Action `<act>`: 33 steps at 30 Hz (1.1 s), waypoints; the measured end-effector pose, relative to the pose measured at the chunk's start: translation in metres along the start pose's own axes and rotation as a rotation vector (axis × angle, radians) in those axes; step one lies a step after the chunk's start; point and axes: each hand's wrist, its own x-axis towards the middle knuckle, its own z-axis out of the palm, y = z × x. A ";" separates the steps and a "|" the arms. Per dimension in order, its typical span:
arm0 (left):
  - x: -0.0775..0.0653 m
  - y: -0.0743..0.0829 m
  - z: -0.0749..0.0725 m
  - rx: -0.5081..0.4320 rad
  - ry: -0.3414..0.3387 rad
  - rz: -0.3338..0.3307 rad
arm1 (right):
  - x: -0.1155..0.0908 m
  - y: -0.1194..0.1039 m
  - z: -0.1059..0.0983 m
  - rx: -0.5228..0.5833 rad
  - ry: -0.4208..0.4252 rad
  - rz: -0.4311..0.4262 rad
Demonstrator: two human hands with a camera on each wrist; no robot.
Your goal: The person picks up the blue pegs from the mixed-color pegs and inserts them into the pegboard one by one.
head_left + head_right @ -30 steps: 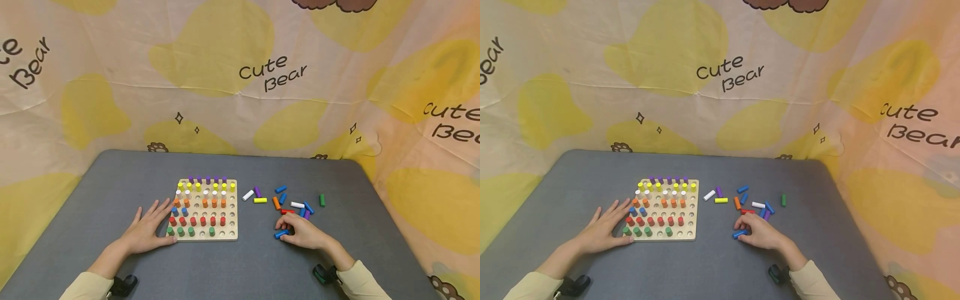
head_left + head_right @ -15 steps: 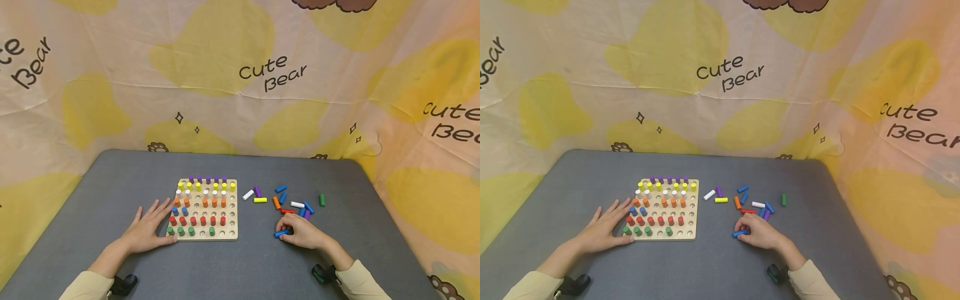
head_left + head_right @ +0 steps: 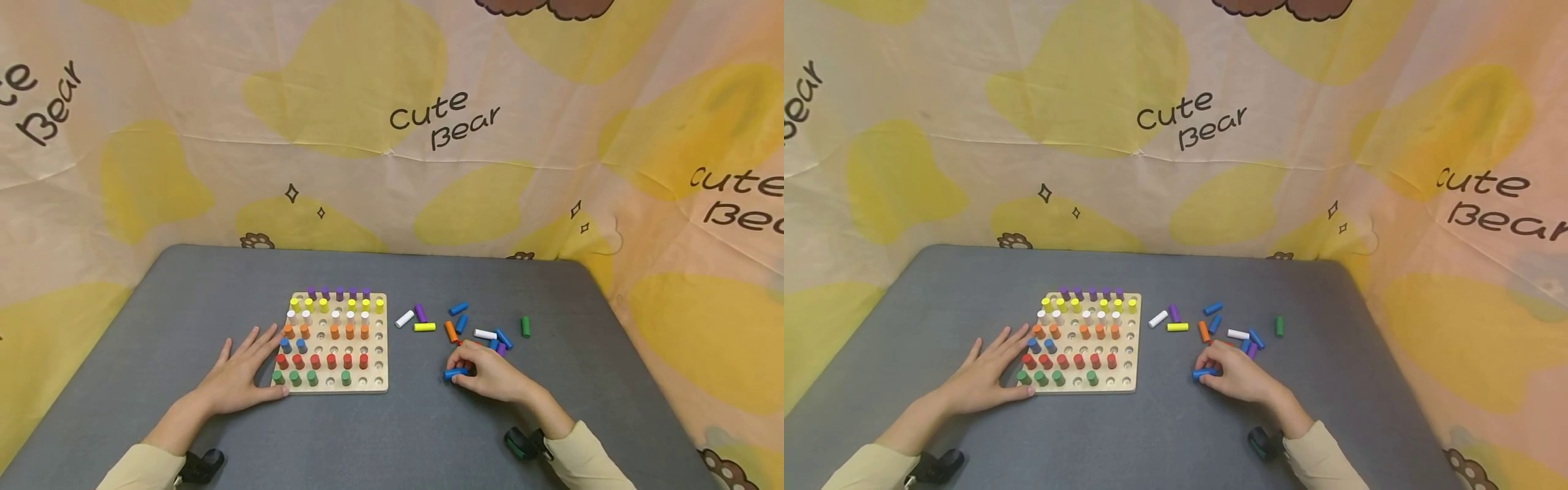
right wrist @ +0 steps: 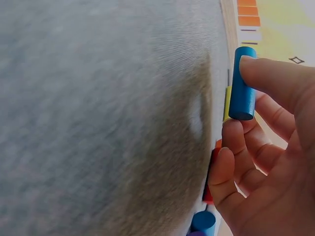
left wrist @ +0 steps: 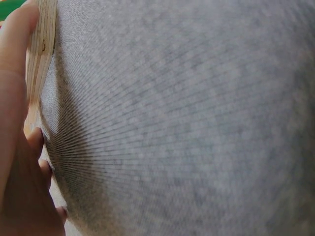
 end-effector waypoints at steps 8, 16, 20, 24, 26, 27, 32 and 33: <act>0.000 -0.001 0.001 0.000 0.004 0.003 | 0.012 -0.007 0.003 0.042 0.006 0.014; 0.000 0.000 0.000 -0.005 0.005 0.002 | 0.025 -0.017 0.008 0.058 0.046 0.015; 0.000 0.001 0.000 -0.001 0.004 0.000 | 0.032 -0.019 0.011 0.066 0.050 0.016; 0.000 0.001 -0.001 0.002 0.003 -0.001 | 0.038 -0.022 0.014 0.082 0.052 0.012; 0.000 0.001 -0.001 0.003 0.002 -0.001 | 0.041 -0.025 0.014 0.083 0.054 0.015; 0.000 0.001 -0.001 0.002 0.002 -0.001 | 0.043 -0.026 0.015 0.086 0.054 0.016; 0.000 0.001 -0.001 -0.004 0.001 -0.001 | 0.050 -0.031 0.017 0.098 0.049 0.029; 0.000 0.001 -0.001 -0.005 0.001 -0.001 | 0.051 -0.032 0.017 0.105 0.050 0.030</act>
